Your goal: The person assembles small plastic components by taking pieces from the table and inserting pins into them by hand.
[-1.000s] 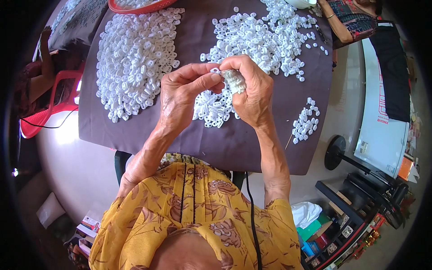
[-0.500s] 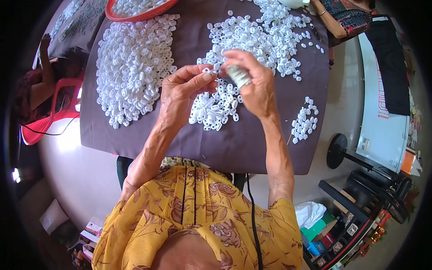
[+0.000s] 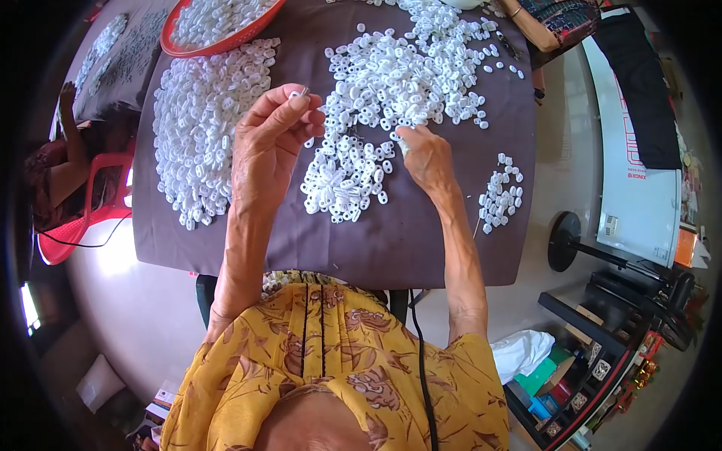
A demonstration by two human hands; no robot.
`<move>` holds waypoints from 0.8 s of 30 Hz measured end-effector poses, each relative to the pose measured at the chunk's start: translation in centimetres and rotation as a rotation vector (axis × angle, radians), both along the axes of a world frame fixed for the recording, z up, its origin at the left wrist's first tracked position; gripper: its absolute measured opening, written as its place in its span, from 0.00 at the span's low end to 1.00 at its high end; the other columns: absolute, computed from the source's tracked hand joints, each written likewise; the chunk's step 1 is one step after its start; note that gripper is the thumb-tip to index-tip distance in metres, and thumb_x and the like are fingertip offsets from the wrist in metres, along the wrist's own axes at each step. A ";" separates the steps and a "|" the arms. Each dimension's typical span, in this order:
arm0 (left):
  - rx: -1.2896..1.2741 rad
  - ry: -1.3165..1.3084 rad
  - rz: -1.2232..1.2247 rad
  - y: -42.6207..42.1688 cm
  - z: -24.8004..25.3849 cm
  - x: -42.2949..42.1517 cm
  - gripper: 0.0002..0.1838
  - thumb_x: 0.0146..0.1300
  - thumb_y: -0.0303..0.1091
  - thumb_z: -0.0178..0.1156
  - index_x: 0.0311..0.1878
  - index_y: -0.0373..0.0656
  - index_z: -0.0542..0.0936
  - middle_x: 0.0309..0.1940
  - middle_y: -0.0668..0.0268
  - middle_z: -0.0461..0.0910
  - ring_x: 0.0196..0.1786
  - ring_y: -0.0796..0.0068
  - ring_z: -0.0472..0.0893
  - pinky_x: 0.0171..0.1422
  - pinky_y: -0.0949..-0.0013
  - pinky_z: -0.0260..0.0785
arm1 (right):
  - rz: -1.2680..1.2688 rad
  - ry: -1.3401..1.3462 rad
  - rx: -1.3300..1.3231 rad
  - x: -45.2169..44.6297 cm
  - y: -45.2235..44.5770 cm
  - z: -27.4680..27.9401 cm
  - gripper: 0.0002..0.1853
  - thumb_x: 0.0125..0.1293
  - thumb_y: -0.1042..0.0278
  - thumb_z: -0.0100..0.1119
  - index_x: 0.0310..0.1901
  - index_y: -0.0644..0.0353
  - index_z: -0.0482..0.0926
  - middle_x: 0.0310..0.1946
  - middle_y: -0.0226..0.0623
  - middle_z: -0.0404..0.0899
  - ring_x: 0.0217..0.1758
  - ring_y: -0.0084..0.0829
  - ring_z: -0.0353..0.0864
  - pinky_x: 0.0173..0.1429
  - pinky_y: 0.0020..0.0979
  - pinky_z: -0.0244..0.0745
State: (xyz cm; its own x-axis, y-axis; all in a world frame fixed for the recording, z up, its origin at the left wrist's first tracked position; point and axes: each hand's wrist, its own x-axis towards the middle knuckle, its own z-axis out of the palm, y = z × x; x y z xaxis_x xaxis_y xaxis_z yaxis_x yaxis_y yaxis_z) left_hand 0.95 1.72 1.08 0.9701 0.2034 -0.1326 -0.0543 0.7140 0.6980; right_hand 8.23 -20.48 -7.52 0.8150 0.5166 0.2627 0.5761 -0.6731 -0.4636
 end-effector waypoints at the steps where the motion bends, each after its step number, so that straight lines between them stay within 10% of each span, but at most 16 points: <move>1: 0.012 0.008 -0.001 -0.1 0.1 -0.1 0.07 0.58 0.29 0.60 0.37 0.37 0.77 0.32 0.63 0.79 0.33 0.77 0.78 0.39 0.73 0.71 | 0.011 -0.019 -0.060 0.2 0.1 -0.4 0.11 0.50 0.81 0.49 0.35 0.59 0.77 0.28 0.44 0.76 0.33 0.48 0.77 0.36 0.41 0.72; 12: 0.072 0.065 -0.010 -0.1 -0.7 -0.5 0.06 0.59 0.30 0.59 0.37 0.39 0.77 0.32 0.65 0.78 0.32 0.80 0.77 0.39 0.74 0.69 | 0.054 -0.123 -0.113 0.4 -0.3 -1.4 0.09 0.52 0.80 0.49 0.34 0.62 0.77 0.25 0.41 0.78 0.29 0.39 0.79 0.33 0.35 0.72; 14: 0.067 0.080 -0.038 -0.1 -0.9 -0.6 0.06 0.59 0.29 0.59 0.37 0.39 0.77 0.32 0.66 0.78 0.32 0.79 0.77 0.40 0.74 0.69 | -0.216 0.580 0.317 0.2 0.2 0.9 0.08 0.57 0.74 0.53 0.37 0.63 0.79 0.24 0.34 0.80 0.26 0.27 0.79 0.33 0.26 0.72; 19: 0.051 0.085 -0.073 -0.9 -1.2 -0.6 0.07 0.59 0.29 0.59 0.38 0.38 0.77 0.32 0.64 0.79 0.33 0.76 0.78 0.41 0.73 0.71 | -0.096 0.819 0.743 -0.4 1.5 5.2 0.07 0.58 0.74 0.57 0.38 0.66 0.79 0.25 0.34 0.79 0.28 0.20 0.78 0.33 0.22 0.72; 24: 0.057 0.068 -0.084 -1.9 -1.3 -0.7 0.06 0.59 0.27 0.58 0.39 0.36 0.76 0.34 0.62 0.79 0.37 0.73 0.79 0.47 0.70 0.72 | -0.016 0.280 0.451 -2.4 5.1 9.4 0.08 0.56 0.78 0.58 0.38 0.63 0.79 0.28 0.34 0.80 0.32 0.25 0.80 0.35 0.24 0.74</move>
State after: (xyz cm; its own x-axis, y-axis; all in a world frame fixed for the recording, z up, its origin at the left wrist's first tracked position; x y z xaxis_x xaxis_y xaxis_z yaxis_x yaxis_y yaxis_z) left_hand 0.22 -0.13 -0.19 0.9732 0.1306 -0.1892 0.0530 0.6731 0.7376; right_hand 5.82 -15.39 1.85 0.8924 0.3900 0.2270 0.3803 -0.3791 -0.8436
